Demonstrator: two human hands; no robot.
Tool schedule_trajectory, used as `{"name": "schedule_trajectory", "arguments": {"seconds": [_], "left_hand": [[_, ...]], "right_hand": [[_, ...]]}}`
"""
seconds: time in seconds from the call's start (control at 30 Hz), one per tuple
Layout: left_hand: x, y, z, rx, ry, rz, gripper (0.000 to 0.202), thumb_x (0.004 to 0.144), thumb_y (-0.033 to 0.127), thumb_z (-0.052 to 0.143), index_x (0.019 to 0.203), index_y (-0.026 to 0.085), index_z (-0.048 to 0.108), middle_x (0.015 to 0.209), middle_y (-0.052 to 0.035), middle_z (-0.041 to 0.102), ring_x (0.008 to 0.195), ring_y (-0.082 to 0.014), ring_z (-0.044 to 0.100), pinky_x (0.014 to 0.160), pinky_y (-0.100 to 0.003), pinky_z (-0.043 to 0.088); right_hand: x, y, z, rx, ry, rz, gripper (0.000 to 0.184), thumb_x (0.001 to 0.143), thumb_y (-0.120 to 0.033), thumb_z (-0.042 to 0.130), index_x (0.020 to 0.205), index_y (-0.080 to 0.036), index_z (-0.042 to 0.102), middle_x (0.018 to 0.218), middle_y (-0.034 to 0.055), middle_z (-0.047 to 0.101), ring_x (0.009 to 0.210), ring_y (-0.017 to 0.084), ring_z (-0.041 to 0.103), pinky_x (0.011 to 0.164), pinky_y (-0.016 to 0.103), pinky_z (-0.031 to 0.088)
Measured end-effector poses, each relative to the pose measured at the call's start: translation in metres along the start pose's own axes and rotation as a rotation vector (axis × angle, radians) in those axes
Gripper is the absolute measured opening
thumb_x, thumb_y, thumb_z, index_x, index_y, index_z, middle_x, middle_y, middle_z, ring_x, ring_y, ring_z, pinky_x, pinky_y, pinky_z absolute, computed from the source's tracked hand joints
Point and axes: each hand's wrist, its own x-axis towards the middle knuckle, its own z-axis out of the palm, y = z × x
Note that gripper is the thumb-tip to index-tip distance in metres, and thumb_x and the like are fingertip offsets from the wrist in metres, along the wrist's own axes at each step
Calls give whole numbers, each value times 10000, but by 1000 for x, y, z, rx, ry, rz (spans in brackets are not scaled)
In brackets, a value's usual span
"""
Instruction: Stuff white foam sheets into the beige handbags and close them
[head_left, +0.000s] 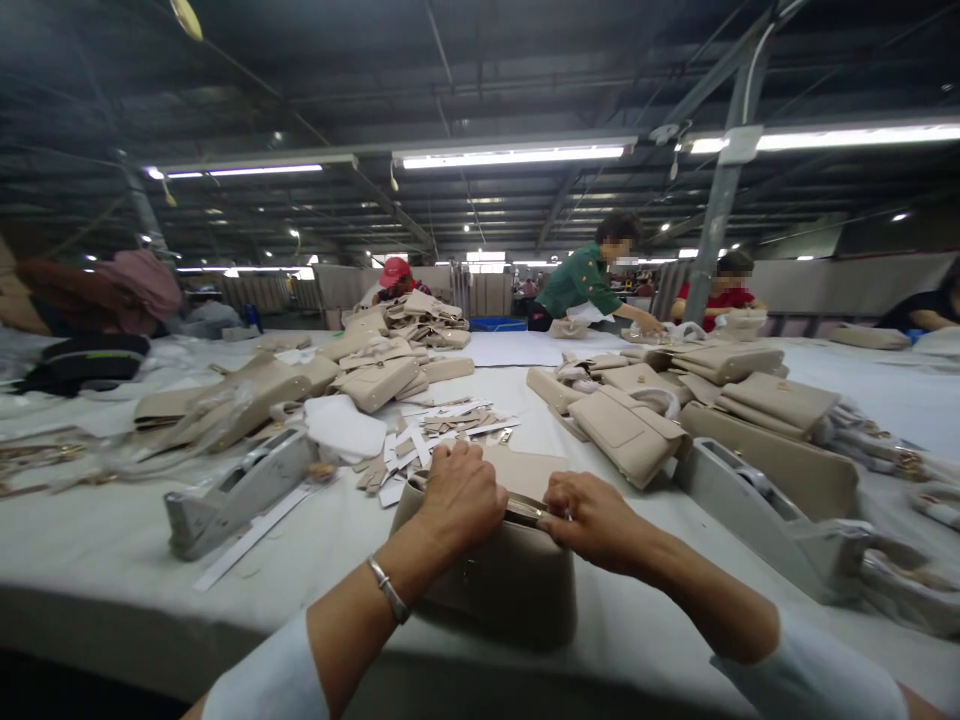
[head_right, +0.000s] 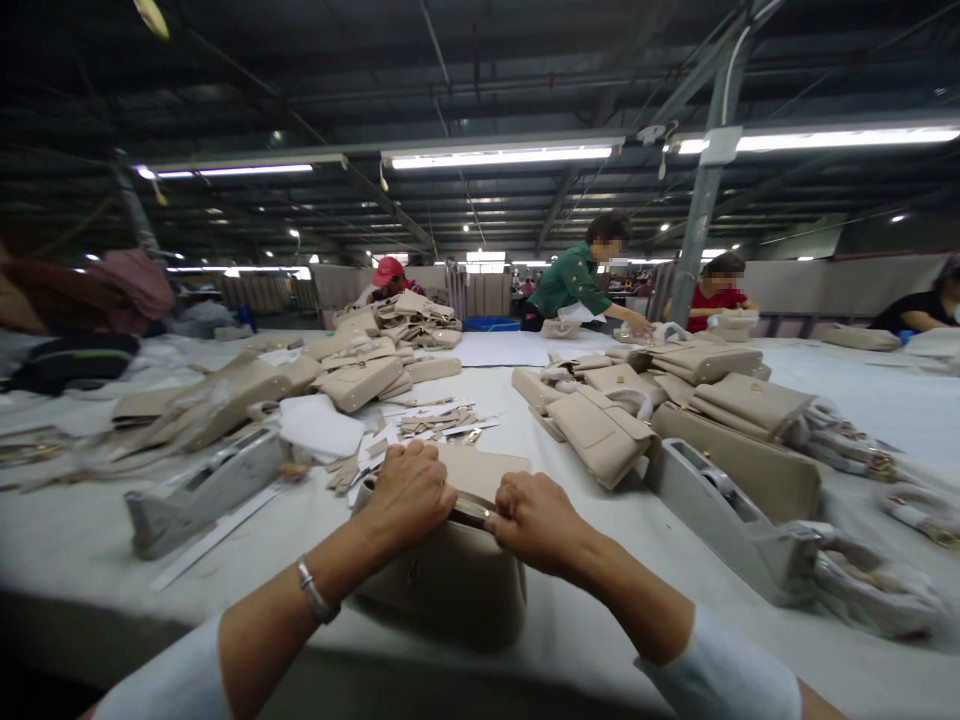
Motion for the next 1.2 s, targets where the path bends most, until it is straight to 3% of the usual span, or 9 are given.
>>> {"name": "schedule_trajectory", "arguments": {"seconds": [0.23, 0.43, 0.53, 0.73, 0.83, 0.9, 0.97, 1.03, 1.2], "left_hand": [[-22, -35, -1, 28, -7, -57, 305, 848, 256, 404, 756, 125, 663, 884, -136, 641, 925, -286, 537, 821, -453, 326], [-30, -71, 1, 22, 14, -186, 265, 843, 251, 391, 746, 142, 612, 906, -130, 628, 937, -282, 543, 784, -416, 349], [-32, -87, 10, -129, 19, -259, 217, 825, 242, 391, 717, 159, 560, 851, -100, 606, 842, -242, 549, 724, -365, 356], [-34, -102, 41, -746, 110, -444, 184, 693, 302, 531, 607, 195, 408, 605, 25, 478, 607, -134, 476, 582, -252, 366], [-36, -96, 56, -1102, 219, -556, 226, 663, 369, 589, 768, 182, 517, 681, 31, 531, 642, -140, 512, 581, -243, 399], [-35, -95, 65, -1289, 241, -622, 330, 649, 398, 634, 888, 183, 558, 828, 7, 610, 737, -165, 568, 622, -253, 434], [-29, -99, 76, -1425, 200, -676, 387, 635, 394, 670, 955, 200, 571, 1003, -12, 639, 870, -192, 600, 674, -254, 463], [-19, -106, 84, -1520, 168, -720, 430, 602, 360, 706, 988, 219, 577, 1152, -20, 619, 1014, -218, 594, 717, -249, 481], [4, -115, 95, -1675, 150, -758, 557, 449, 228, 778, 975, 250, 598, 1295, -11, 575, 1260, -282, 474, 952, -357, 476]], "right_hand": [[-14, -13, -1, -81, 61, -183, 183, 813, -233, 556, 647, -158, 571, 793, 33, 621, 793, 157, 557, 848, 323, 343], [-11, -1, -10, -41, 46, -286, 238, 822, -226, 565, 597, -161, 524, 815, 27, 643, 816, 159, 584, 920, 363, 338], [-10, 10, -1, 43, 49, -309, 249, 847, -248, 554, 609, -173, 553, 840, 32, 655, 826, 166, 589, 940, 380, 350], [-13, 44, 32, 465, 133, -120, 304, 888, -476, 517, 987, -238, 678, 1224, 100, 584, 1169, 262, 505, 999, 409, 383], [-29, 53, 65, 758, 311, 85, 671, 769, -584, 630, 1326, -239, 485, 1433, 139, 384, 1291, 314, 388, 1033, 468, 362], [-37, 50, 85, 1020, 319, 212, 971, 641, -667, 697, 1423, -209, 349, 1395, 180, 412, 1240, 342, 442, 973, 478, 417], [-37, 42, 93, 1285, 223, 202, 1044, 537, -666, 765, 1387, -179, 406, 1284, 178, 523, 1157, 346, 516, 936, 460, 447], [-25, 32, 87, 1443, 167, 104, 933, 490, -532, 848, 1286, -176, 516, 1182, 135, 603, 1088, 323, 564, 941, 433, 449], [18, 27, 58, 1607, 242, 82, 713, 502, -288, 866, 1149, -179, 587, 1028, 61, 672, 941, 259, 628, 849, 377, 502]]}}
